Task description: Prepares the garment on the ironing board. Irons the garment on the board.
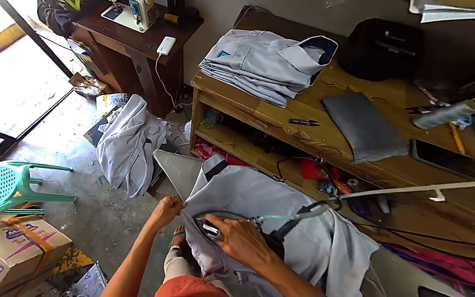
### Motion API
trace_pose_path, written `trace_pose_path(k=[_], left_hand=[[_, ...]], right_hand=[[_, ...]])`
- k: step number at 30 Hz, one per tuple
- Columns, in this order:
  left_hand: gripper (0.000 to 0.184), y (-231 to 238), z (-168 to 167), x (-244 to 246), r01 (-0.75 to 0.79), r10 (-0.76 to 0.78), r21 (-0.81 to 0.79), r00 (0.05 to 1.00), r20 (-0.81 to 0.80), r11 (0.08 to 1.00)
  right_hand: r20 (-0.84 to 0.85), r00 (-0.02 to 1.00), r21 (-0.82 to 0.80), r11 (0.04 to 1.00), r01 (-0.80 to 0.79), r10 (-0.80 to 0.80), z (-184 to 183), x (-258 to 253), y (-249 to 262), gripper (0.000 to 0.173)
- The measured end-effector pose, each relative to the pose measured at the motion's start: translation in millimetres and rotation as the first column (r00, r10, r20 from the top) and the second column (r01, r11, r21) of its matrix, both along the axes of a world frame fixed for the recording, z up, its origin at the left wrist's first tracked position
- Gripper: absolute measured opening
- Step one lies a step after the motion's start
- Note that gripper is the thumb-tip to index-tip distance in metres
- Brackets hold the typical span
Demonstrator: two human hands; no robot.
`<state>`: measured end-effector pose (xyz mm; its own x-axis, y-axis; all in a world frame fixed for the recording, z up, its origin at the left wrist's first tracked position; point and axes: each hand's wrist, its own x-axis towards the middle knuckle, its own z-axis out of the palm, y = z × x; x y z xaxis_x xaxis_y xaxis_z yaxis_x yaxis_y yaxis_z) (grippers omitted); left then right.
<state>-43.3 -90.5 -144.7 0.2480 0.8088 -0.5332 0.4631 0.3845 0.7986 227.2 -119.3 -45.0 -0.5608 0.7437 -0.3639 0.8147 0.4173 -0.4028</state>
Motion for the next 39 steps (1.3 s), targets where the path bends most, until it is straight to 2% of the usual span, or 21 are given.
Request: trace_pose_path(k=[4, 5, 7, 9, 11, 13, 14, 15, 18, 24, 27, 30, 34, 36, 39], left_hand=[[0.029, 5.3, 3.2, -14.2, -0.134, 0.134, -0.014, 0.99, -0.04, 0.991], [0.029, 6.1, 4.2, -16.2, -0.168, 0.172, 0.041, 0.979, -0.114, 0.985], [0.027, 7.2, 11.2, -8.6, -0.127, 0.206, 0.272, 0.937, -0.283, 0.954], [0.025, 9.6, 18.4, 18.2, -0.005, 0.195, 0.542, 0.936, -0.293, 0.84], [0.025, 16.3, 16.3, 52.0, 0.149, 0.085, 0.709, 0.955, -0.284, 0.69], [0.029, 27.1, 2.9, 79.9, 0.303, -0.023, 0.809, 0.941, -0.338, 0.504], [0.032, 33.5, -5.0, 88.4, 0.375, -0.052, 0.81, 0.917, -0.395, 0.451], [0.036, 39.4, -13.1, 92.6, 0.445, -0.074, 0.778, 0.883, -0.464, 0.444], [0.051, 48.8, -30.6, 87.9, 0.56, -0.136, 0.645, 0.8, -0.585, 0.52], [0.052, 47.5, -32.9, 85.6, 0.581, -0.143, 0.608, 0.776, -0.614, 0.541], [0.052, 47.9, -32.7, 85.0, 0.583, -0.145, 0.596, 0.771, -0.62, 0.553], [0.05, 52.5, -22.0, 91.4, 0.552, -0.123, 0.617, 0.792, -0.598, 0.561], [0.046, 70.9, -11.3, 104.9, 0.554, -0.101, 0.671, 0.802, -0.588, 0.492], [0.049, 82.9, -16.1, 104.0, 0.601, -0.17, 0.631, 0.776, -0.607, 0.491], [0.052, 93.2, -28.9, 96.7, 0.64, -0.228, 0.598, 0.751, -0.619, 0.483]], right_hand=[[0.054, 0.998, -0.123, 0.992, -0.009, 0.016, 11.8, -41.9, 29.6, 0.056], [0.063, 0.997, -0.14, 0.99, -0.026, 0.035, 12.3, -44.0, 29.9, 0.055], [0.07, 0.995, -0.174, 0.983, -0.055, 0.068, 12.5, -38.6, 21.2, 0.054], [0.071, 0.996, -0.187, 0.982, -0.032, 0.045, 11.3, -23.2, 6.5, 0.054], [0.08, 0.994, -0.143, 0.986, 0.085, -0.074, 7.4, -3.6, -3.1, 0.053], [0.102, 0.966, -0.094, 0.964, 0.248, -0.238, 6.7, 15.6, -1.0, 0.055], [0.108, 0.942, -0.08, 0.942, 0.326, -0.317, 7.7, 23.8, 4.4, 0.056], [0.109, 0.916, -0.053, 0.918, 0.394, -0.387, 8.0, 31.4, 12.3, 0.056], [0.081, 0.815, 0.0, 0.818, 0.575, -0.573, 9.0, 54.8, 48.3, 0.054], [0.048, 0.54, -0.005, 0.54, 0.842, -0.841, 2.3, 118.3, 124.5, 0.054], [0.041, 0.49, -0.047, 0.488, 0.872, -0.871, -3.6, 130.2, 128.0, 0.059], [0.033, 0.546, -0.093, 0.542, 0.836, -0.837, -0.9, 112.4, 91.9, 0.061], [0.09, 0.663, -0.142, 0.649, 0.747, -0.743, 9.9, 58.4, 19.5, 0.061], [0.127, 0.747, -0.182, 0.725, 0.664, -0.652, 14.0, 33.7, -5.6, 0.06], [0.1, 0.896, -0.199, 0.874, 0.443, -0.432, 12.9, 5.0, -28.7, 0.054]])
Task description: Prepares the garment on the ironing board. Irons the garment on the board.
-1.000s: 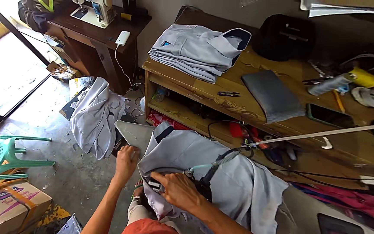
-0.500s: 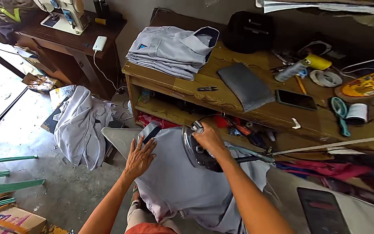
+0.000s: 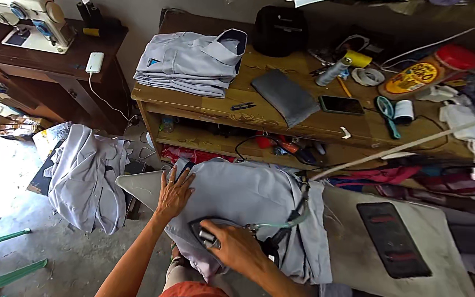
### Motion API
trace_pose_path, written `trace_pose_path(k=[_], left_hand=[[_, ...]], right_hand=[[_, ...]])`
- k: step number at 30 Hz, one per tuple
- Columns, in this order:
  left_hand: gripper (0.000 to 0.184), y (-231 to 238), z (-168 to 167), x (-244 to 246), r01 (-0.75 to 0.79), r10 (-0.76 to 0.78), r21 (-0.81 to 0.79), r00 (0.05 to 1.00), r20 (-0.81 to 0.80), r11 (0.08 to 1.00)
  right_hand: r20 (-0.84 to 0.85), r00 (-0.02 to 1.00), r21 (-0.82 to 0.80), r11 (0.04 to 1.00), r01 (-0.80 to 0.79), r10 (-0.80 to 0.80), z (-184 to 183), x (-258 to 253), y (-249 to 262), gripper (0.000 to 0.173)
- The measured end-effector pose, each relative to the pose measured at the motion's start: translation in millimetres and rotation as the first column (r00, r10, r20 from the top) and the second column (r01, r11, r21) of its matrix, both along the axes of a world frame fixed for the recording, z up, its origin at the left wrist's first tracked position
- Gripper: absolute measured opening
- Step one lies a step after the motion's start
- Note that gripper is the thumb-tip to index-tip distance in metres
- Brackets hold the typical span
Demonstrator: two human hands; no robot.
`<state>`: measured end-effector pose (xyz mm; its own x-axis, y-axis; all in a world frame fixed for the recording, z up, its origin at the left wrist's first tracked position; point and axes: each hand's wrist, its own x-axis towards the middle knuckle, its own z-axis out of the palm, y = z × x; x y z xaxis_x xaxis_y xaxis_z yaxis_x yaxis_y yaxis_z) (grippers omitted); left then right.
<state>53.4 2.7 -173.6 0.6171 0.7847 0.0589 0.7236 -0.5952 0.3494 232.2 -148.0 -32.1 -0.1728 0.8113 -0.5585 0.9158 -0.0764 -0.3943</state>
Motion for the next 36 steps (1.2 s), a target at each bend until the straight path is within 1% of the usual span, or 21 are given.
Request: trace_pose_path(k=[2, 3, 4, 5, 7, 9, 10, 13, 16, 17, 19, 21, 23, 25, 27, 28, 30, 31, 33, 34, 36], left_hand=[[0.052, 1.0, -4.9, -3.6, 0.004, -0.004, 0.013, 1.0, 0.007, 1.0], [0.053, 1.4, -6.0, -4.5, 0.005, -0.005, 0.016, 1.0, 0.006, 1.0], [0.053, 1.4, -6.4, -4.8, 0.007, -0.007, 0.014, 1.0, 0.001, 1.0], [0.053, 0.9, -6.6, -5.0, 0.01, -0.01, 0.011, 1.0, 0.001, 1.0], [0.053, 1.4, -7.2, -5.1, 0.018, -0.018, 0.017, 1.0, 0.005, 1.0], [0.054, 1.5, -7.5, -5.4, 0.019, -0.019, 0.025, 1.0, 0.003, 1.0], [0.054, 0.9, -7.8, -5.8, 0.018, -0.018, 0.026, 1.0, -0.002, 0.999], [0.053, 1.1, -6.3, -5.0, 0.015, -0.014, 0.025, 1.0, -0.021, 1.0], [0.052, -0.8, -6.4, -4.1, 0.002, -0.001, 0.025, 1.0, -0.019, 1.0], [0.052, -1.6, -6.1, -4.1, -0.005, 0.005, 0.031, 1.0, -0.008, 0.999], [0.05, -3.0, -5.0, -4.0, -0.023, 0.022, 0.034, 1.0, 0.019, 0.999], [0.05, -2.1, 0.9, 0.0, -0.05, 0.05, 0.006, 0.999, 0.014, 0.999], [0.047, -0.7, 15.3, 9.1, -0.093, 0.092, -0.025, 0.995, -0.027, 0.995], [0.041, 0.6, 32.8, 25.3, -0.143, 0.142, -0.02, 0.99, -0.024, 0.99], [0.04, 4.4, 41.5, 44.8, -0.153, 0.153, 0.002, 0.988, 0.017, 0.988], [0.04, 8.2, 39.6, 55.6, -0.13, 0.13, -0.007, 0.989, 0.069, 0.992], [0.043, 17.9, 25.6, 78.8, -0.057, 0.068, -0.057, 0.978, 0.198, 0.997], [0.046, 20.1, 16.9, 88.2, -0.032, 0.045, -0.067, 0.978, 0.205, 0.997], [0.056, 18.2, 3.4, 95.1, -0.005, 0.012, -0.076, 0.996, 0.09, 0.997], [0.061, 14.1, -0.8, 91.8, 0.005, -0.003, -0.062, 1.0, 0.027, 0.998], [0.064, 4.5, -4.2, 71.8, 0.0, 0.0, -0.002, 1.0, -0.024, 1.0]], right_hand=[[-0.037, 0.99, -0.003, 0.991, -0.137, 0.136, 0.5, -11.1, -3.7, 0.054], [-0.031, 0.988, -0.006, 0.988, -0.154, 0.154, 0.5, -12.9, -3.0, 0.056], [-0.015, 0.992, 0.003, 0.992, -0.126, 0.126, -0.9, -11.5, -1.9, 0.057], [0.007, 0.999, 0.026, 0.998, -0.054, 0.054, -2.9, -6.8, 0.4, 0.056], [0.059, 0.985, 0.068, 0.985, 0.16, -0.164, -2.7, 10.6, 14.4, 0.055], [0.085, 0.924, 0.093, 0.926, 0.365, -0.372, 0.7, 36.4, 37.5, 0.055], [0.088, 0.889, 0.11, 0.891, 0.44, -0.45, 1.0, 51.8, 50.5, 0.056], [0.067, 0.802, 0.144, 0.801, 0.581, -0.594, -3.2, 102.8, 92.2, 0.06], [-0.037, 0.77, 0.135, 0.761, 0.635, -0.636, -11.1, 137.4, 118.5, 0.072], [-0.072, 0.771, 0.134, 0.76, 0.636, -0.633, -13.1, 140.2, 121.6, 0.075], [-0.114, 0.773, 0.123, 0.763, 0.634, -0.624, -14.3, 131.5, 119.3, 0.074], [-0.115, 0.795, 0.107, 0.788, 0.606, -0.596, -14.5, 117.6, 112.8, 0.07], [-0.091, 0.832, 0.096, 0.827, 0.555, -0.548, -14.1, 102.7, 100.8, 0.067], [-0.076, 0.868, 0.066, 0.866, 0.495, -0.491, -11.3, 90.2, 85.3, 0.066], [-0.074, 0.911, 0.019, 0.913, 0.408, -0.406, -5.9, 78.2, 65.3, 0.066], [-0.072, 0.934, -0.009, 0.937, 0.35, -0.349, -1.8, 71.4, 53.7, 0.064], [-0.047, 0.978, -0.061, 0.978, 0.201, -0.204, 4.5, 58.0, 30.6, 0.056], [-0.035, 0.992, -0.077, 0.99, 0.118, -0.121, 4.6, 52.7, 19.1, 0.052], [-0.014, 1.0, -0.111, 0.994, 0.012, -0.013, 5.0, 48.2, 1.2, 0.052], [0.003, 1.0, -0.128, 0.992, 0.01, -0.01, 7.1, 49.7, -4.9, 0.053], [0.034, 0.996, -0.128, 0.988, 0.084, -0.081, 13.5, 59.6, -12.8, 0.055]])
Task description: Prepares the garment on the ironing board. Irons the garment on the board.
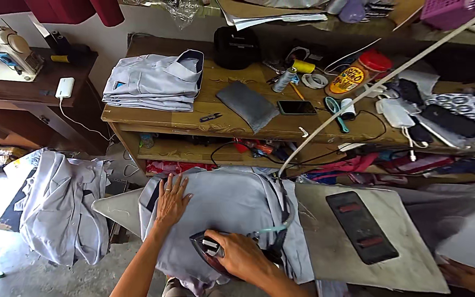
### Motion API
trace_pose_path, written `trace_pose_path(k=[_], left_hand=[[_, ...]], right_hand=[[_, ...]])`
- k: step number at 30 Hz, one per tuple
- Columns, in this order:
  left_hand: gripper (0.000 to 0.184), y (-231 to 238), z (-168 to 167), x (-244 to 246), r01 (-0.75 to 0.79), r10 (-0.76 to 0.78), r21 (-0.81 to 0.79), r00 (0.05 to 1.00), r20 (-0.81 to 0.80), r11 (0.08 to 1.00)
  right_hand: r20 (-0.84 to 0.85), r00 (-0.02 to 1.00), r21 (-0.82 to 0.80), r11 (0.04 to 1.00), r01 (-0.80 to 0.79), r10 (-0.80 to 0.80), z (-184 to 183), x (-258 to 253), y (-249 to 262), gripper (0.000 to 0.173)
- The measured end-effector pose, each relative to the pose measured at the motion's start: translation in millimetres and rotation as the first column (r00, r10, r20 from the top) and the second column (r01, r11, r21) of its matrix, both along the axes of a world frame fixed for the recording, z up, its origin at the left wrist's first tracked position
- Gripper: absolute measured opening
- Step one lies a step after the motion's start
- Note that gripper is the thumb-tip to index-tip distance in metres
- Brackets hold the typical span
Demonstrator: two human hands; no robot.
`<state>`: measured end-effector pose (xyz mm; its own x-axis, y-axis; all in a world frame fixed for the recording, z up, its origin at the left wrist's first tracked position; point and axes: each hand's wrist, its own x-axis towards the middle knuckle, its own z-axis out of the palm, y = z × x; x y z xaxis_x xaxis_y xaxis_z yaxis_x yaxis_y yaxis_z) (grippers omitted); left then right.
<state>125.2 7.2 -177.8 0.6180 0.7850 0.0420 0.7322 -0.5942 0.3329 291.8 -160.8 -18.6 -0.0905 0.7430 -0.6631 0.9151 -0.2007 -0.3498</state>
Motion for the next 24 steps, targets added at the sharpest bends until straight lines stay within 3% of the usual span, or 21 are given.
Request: trace_pose_path(k=[5, 9, 12, 19, 21, 24], left_hand=[[0.069, -8.7, 1.9, -102.2, -0.103, 0.108, 0.09, 0.993, -0.053, 0.991], [0.075, 3.8, -2.9, -150.3, -0.227, 0.227, 0.104, 0.974, 0.011, 0.968], [0.075, 7.0, -1.7, -151.2, -0.282, 0.284, 0.079, 0.958, -0.026, 0.956], [0.072, 8.2, -3.3, -148.1, -0.292, 0.298, 0.082, 0.953, -0.063, 0.953], [0.071, 7.1, -4.3, -148.1, -0.299, 0.305, 0.079, 0.949, -0.076, 0.951], [0.071, 7.6, -4.1, -147.3, -0.301, 0.306, 0.086, 0.95, -0.062, 0.95]], right_hand=[[-0.008, 0.978, 0.065, 0.976, 0.207, -0.207, 1.4, 32.4, 5.8, 0.065], [-0.019, 0.996, 0.189, 0.978, 0.086, -0.084, -17.0, 13.7, 32.7, 0.068], [-0.007, 0.999, 0.182, 0.982, 0.047, -0.046, -15.8, -16.5, 74.9, 0.063], [0.021, 0.96, 0.269, 0.927, 0.262, -0.278, -18.2, -6.2, 197.1, 0.063], [0.041, 0.969, 0.26, 0.939, 0.224, -0.242, -25.6, -7.5, 197.1, 0.055], [-0.001, 0.997, 0.188, 0.979, 0.072, -0.073, -21.7, -29.6, 145.8, 0.057]])
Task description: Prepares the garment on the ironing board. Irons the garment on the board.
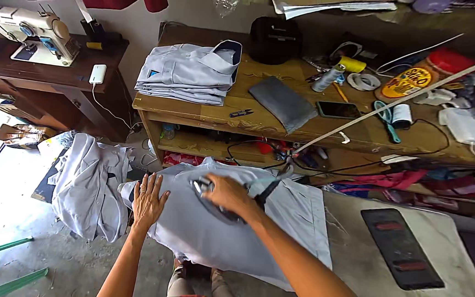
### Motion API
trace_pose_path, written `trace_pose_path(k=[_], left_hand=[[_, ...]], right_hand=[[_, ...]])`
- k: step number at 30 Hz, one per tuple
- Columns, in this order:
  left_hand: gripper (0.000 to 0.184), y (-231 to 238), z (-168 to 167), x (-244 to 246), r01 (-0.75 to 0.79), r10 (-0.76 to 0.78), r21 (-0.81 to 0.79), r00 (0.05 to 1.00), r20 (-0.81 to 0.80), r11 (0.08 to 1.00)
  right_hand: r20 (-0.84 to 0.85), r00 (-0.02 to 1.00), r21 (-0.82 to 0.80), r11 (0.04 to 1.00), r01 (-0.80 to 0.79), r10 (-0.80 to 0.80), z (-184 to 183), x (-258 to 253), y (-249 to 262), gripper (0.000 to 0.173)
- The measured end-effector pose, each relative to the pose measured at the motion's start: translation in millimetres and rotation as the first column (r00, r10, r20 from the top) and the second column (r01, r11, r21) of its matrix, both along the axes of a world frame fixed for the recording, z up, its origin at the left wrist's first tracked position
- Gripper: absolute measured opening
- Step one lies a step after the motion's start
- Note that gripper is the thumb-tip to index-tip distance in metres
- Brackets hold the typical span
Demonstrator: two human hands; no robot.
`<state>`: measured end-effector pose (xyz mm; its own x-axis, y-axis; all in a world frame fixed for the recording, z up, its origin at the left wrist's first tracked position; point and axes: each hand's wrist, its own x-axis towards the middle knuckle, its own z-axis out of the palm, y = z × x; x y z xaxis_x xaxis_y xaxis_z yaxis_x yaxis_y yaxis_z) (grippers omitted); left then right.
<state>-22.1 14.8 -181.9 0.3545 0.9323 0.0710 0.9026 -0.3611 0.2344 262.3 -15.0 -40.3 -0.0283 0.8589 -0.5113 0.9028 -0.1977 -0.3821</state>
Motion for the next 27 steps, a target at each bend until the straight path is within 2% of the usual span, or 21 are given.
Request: trace_pose_path(k=[2, 5, 7, 9, 12, 14, 16, 18, 20, 22, 24, 27], left_hand=[[0.071, -0.1, -1.4, 0.1, -0.001, 0.001, 0.01, 1.0, 0.01, 1.0], [0.071, -0.6, -1.0, -0.2, -0.004, 0.004, 0.003, 1.0, 0.017, 1.0], [0.072, 0.4, -1.4, -0.1, -0.015, 0.014, 0.024, 0.999, 0.038, 1.0], [0.074, 0.5, -2.3, 0.3, -0.036, 0.033, 0.053, 0.998, 0.06, 0.998], [0.071, -0.1, -1.8, 1.8, -0.068, 0.055, 0.096, 0.99, 0.134, 0.993], [0.061, 2.3, -1.4, 2.2, -0.097, 0.07, 0.108, 0.969, 0.235, 0.989], [0.053, 5.0, -0.5, 1.3, -0.128, 0.093, 0.096, 0.948, 0.305, 0.987], [0.053, 4.4, 0.4, 3.2, -0.138, 0.112, 0.078, 0.954, 0.278, 0.987], [0.055, 3.7, 4.9, 7.1, -0.15, 0.135, 0.053, 0.966, 0.222, 0.987], [0.055, 5.9, 13.3, 15.8, -0.19, 0.181, 0.032, 0.965, 0.188, 0.981], [0.051, 8.4, 19.4, 26.7, -0.204, 0.194, 0.041, 0.965, 0.177, 0.978], [0.049, 12.2, 14.3, 43.5, -0.082, 0.07, 0.064, 0.982, 0.177, 0.995]], right_hand=[[-0.048, 0.989, -0.032, 0.99, -0.14, 0.139, 8.8, -17.7, -52.4, 0.063], [-0.109, 0.944, 0.012, 0.95, -0.312, 0.311, 5.1, -24.4, -118.1, 0.059], [-0.086, 0.963, 0.038, 0.967, -0.254, 0.256, -2.3, -14.2, -132.8, 0.059], [-0.033, 0.998, 0.068, 0.996, -0.054, 0.056, -6.1, 3.2, -120.6, 0.062], [0.001, 0.974, 0.055, 0.973, 0.224, -0.224, 3.3, 35.5, -63.5, 0.066], [0.017, 0.951, 0.063, 0.95, 0.306, -0.307, 6.7, 52.0, -17.1, 0.066], [0.041, 0.947, 0.051, 0.947, 0.316, -0.318, 7.0, 59.0, 24.6, 0.06], [0.066, 0.958, 0.047, 0.96, 0.276, -0.279, 3.3, 57.6, 48.6, 0.051], [0.066, 0.974, 0.047, 0.976, 0.214, -0.217, -2.3, 47.0, 48.0, 0.044], [0.046, 0.989, 0.022, 0.99, 0.142, -0.143, -2.8, 28.8, 24.8, 0.042], [0.036, 0.999, -0.082, 0.996, 0.036, -0.033, 9.0, 4.8, -13.5, 0.043], [-0.001, 0.985, -0.179, 0.969, -0.169, 0.171, 17.1, -14.5, -77.1, 0.044]])
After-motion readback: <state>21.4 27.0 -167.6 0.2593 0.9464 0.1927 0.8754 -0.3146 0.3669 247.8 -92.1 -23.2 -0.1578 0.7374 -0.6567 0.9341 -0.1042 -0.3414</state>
